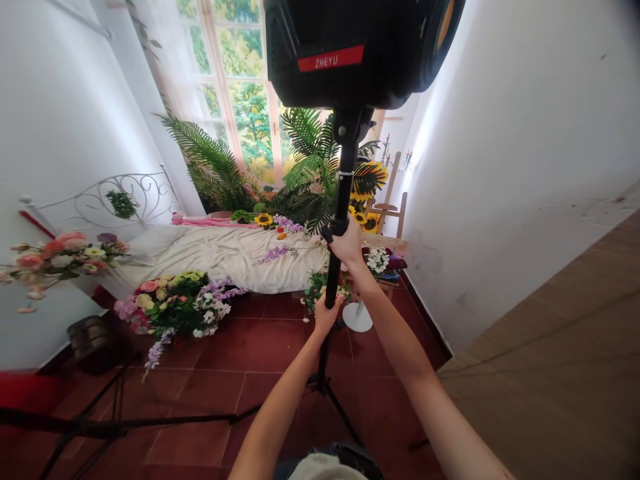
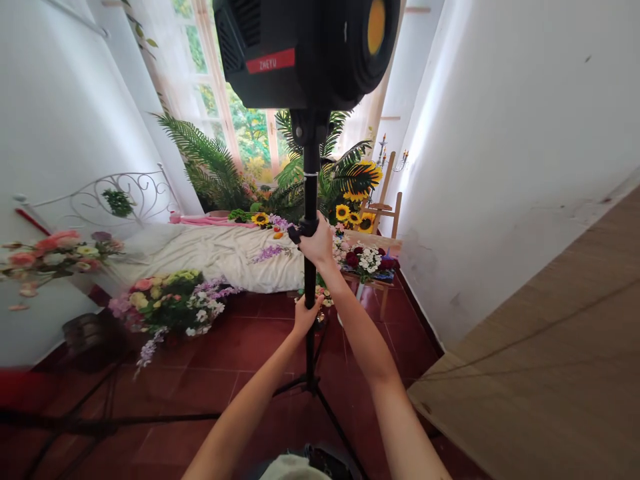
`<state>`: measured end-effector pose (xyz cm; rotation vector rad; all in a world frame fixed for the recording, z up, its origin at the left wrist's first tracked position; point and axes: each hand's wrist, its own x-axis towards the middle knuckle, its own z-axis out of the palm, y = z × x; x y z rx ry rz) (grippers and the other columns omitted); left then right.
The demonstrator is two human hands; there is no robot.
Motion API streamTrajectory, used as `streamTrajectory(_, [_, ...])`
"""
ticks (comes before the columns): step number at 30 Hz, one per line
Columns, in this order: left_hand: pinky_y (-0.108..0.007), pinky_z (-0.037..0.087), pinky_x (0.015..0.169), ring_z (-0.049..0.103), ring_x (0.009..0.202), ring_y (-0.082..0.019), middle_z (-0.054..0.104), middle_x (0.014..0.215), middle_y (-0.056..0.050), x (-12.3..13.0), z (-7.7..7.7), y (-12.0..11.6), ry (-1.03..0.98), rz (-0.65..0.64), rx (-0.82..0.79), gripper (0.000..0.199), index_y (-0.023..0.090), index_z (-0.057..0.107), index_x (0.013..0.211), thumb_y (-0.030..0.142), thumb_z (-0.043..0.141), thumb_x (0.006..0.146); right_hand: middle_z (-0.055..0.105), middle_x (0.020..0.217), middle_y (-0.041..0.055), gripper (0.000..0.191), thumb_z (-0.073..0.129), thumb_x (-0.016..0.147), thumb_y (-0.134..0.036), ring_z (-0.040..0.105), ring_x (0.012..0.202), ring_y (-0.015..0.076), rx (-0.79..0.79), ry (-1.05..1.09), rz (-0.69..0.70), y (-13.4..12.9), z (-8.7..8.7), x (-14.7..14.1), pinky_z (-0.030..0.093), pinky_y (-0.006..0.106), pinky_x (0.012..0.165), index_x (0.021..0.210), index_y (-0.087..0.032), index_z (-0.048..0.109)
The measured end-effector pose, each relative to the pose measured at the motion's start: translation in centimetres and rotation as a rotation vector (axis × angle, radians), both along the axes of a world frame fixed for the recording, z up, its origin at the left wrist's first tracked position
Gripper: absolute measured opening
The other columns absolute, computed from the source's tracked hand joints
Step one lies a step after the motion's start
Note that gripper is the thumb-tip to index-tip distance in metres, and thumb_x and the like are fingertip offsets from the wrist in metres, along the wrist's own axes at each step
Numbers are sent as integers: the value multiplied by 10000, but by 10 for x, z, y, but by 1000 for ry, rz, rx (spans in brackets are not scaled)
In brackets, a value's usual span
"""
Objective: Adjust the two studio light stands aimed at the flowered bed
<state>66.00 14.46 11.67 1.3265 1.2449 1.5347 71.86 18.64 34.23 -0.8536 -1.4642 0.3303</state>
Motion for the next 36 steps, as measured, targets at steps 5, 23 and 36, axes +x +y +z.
streamTrajectory(5, [-245,415,613,564,632,-144,620,670,-12,-2,-1,1,87,-3,63,283,176,634,747,458,633,736,566,723,-16,225,602,660,-262,537,666,136,-54,-9,-15,-8,-25,-1,445,259,659,843,-187,495])
streamTrajectory(23, [-205,288,470,371,464,-76,423,431,48,-1,-12,19,-32,-12,-29,263,161,430,430,274,634,552,599,676,2,230,562,635,-238,559,640,164,-298,-20,-56,-24,-117,-5,465,259,584,858,-193,527])
streamTrajectory(36, [-202,274,433,352,418,-65,411,400,47,6,-19,24,-39,26,-45,286,168,399,385,206,620,562,609,713,-2,276,621,658,-323,581,650,159,-305,-144,21,-23,-121,9,478,265,633,871,-183,516])
